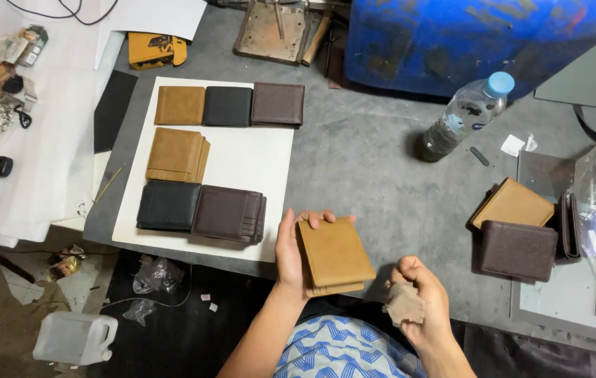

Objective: Inspecting and organizing leather wallets into stacks on a workbench

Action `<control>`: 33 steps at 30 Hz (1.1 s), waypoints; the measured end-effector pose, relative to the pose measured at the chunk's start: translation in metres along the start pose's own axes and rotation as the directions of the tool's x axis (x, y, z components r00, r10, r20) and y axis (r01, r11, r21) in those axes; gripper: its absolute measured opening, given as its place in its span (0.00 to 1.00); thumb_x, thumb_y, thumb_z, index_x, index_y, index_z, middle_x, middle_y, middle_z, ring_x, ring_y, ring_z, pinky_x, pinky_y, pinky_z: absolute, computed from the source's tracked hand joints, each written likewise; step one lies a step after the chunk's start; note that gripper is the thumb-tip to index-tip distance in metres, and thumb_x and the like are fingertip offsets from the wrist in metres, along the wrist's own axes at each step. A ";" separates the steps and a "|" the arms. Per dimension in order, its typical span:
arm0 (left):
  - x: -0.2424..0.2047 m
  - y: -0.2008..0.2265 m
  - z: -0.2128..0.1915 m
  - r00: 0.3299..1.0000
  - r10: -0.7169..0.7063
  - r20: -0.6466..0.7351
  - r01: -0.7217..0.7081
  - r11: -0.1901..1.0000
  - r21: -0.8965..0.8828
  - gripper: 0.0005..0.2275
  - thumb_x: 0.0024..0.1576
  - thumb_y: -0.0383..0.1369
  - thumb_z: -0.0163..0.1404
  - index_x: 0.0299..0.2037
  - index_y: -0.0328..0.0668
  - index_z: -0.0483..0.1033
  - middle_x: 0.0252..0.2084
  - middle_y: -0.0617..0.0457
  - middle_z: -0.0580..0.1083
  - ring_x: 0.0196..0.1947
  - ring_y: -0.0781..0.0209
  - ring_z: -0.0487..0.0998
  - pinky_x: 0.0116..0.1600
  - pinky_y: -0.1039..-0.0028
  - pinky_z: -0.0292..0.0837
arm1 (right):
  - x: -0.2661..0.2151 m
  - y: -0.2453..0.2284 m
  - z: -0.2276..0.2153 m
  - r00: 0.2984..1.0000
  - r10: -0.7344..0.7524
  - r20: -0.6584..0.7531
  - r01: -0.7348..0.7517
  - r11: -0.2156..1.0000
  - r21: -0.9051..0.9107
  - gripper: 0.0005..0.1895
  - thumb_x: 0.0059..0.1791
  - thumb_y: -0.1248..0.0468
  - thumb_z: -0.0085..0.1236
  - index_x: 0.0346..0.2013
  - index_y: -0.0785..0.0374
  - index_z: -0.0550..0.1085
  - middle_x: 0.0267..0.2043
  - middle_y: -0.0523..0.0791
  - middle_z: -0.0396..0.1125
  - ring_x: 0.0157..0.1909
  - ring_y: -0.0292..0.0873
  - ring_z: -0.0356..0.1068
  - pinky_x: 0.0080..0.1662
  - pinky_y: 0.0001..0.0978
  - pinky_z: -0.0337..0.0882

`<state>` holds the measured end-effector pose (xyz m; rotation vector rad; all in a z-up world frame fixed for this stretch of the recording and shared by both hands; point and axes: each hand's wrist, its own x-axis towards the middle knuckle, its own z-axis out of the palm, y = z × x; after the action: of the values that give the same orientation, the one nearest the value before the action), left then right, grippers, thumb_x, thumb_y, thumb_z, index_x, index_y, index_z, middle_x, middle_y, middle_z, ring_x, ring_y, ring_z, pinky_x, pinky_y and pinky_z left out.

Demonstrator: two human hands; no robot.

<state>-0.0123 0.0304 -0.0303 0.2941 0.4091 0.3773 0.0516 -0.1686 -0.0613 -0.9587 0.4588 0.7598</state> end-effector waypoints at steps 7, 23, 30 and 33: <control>-0.011 0.013 0.016 0.974 0.156 0.166 -0.183 0.970 0.163 0.08 0.56 0.29 0.46 0.25 0.38 0.69 0.46 0.39 0.70 0.63 0.21 0.70 0.54 0.38 0.76 | -0.016 0.001 0.042 0.974 0.018 0.225 0.127 0.780 -0.612 0.35 0.51 0.43 0.45 0.54 0.69 0.81 0.19 0.42 0.55 0.19 0.35 0.47 0.23 0.29 0.47; -0.061 0.093 0.011 0.979 0.171 0.110 -0.203 0.825 0.527 0.29 0.59 0.45 0.42 0.69 0.37 0.62 0.61 0.44 0.72 0.58 0.53 0.74 0.57 0.64 0.74 | 0.008 0.018 0.124 -0.156 -0.550 0.821 0.761 -0.596 -0.255 0.10 0.53 0.70 0.53 0.46 0.70 0.79 0.21 0.43 0.49 0.19 0.37 0.44 0.25 0.30 0.53; -0.061 0.133 -0.006 0.918 0.346 -0.195 -0.220 0.852 0.475 0.23 0.56 0.34 0.49 0.62 0.35 0.73 0.54 0.41 0.77 0.53 0.51 0.78 0.42 0.64 0.80 | 0.009 0.025 0.168 0.573 -0.422 0.702 0.780 0.018 -0.626 0.37 0.46 0.68 0.59 0.71 0.57 0.64 0.17 0.35 0.52 0.21 0.31 0.47 0.30 0.20 0.58; -0.059 0.148 -0.013 0.892 0.424 -0.156 -0.261 0.766 0.587 0.24 0.55 0.34 0.47 0.63 0.38 0.71 0.56 0.43 0.77 0.55 0.54 0.78 0.53 0.65 0.78 | 0.004 0.015 0.206 0.939 0.011 0.343 0.233 0.714 -0.660 0.27 0.51 0.70 0.39 0.62 0.71 0.76 0.18 0.40 0.42 0.22 0.37 0.41 0.27 0.31 0.46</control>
<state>-0.1123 0.1403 0.0294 0.9055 0.7518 0.6702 0.0481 0.0155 0.0331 -1.5171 -0.2179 0.9824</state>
